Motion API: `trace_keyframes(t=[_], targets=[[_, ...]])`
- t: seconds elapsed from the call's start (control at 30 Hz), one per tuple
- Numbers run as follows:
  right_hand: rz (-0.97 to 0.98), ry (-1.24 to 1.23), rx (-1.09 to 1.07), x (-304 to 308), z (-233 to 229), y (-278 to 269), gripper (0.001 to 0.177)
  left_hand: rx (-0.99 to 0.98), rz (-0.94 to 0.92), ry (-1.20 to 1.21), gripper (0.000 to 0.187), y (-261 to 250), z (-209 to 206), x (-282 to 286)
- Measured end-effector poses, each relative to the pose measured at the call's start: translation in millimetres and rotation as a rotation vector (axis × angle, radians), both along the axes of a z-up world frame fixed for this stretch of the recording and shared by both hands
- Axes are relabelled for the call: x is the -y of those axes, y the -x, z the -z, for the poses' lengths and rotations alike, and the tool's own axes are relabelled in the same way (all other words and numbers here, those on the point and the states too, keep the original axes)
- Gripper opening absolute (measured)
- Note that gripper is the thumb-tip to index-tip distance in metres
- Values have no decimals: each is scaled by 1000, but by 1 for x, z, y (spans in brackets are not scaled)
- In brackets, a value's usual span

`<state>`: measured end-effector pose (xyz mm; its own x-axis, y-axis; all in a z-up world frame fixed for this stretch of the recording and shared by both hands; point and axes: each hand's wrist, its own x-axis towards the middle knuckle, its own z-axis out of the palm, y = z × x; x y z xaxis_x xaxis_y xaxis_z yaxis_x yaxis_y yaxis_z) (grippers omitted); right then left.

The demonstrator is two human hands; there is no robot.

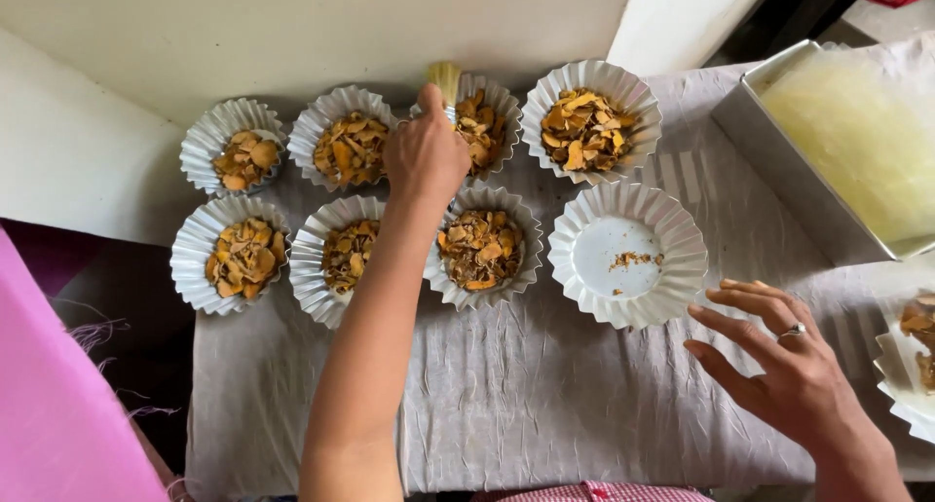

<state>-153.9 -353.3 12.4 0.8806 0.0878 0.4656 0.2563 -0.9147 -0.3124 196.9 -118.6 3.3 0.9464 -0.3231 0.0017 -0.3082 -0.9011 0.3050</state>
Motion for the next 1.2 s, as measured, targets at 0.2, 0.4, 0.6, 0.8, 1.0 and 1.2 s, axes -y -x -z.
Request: trace_keyframes(t=[0.2,0.4,0.6,0.8,1.0,1.2], targets=[[-37,32,36,5,-9,-14,38,-156,152,804,13,68,-69,-47],[-172,-5,59,-14,-20,-51,54,-782,430,1362,16,123,-41,-97],[-283,139,23,-69,-33,-143,53,-938,333,1333,21,146,-71,-86],[-396,-48,151,-92,-13,-179,15,-257,445,1351,37,137,-28,-68],[-217,-84,-52,-96,8,-188,16,330,219,1086,21,113,2,-71],[-156,265,13,-113,85,-202,22,501,62,978,14,120,-20,-83]])
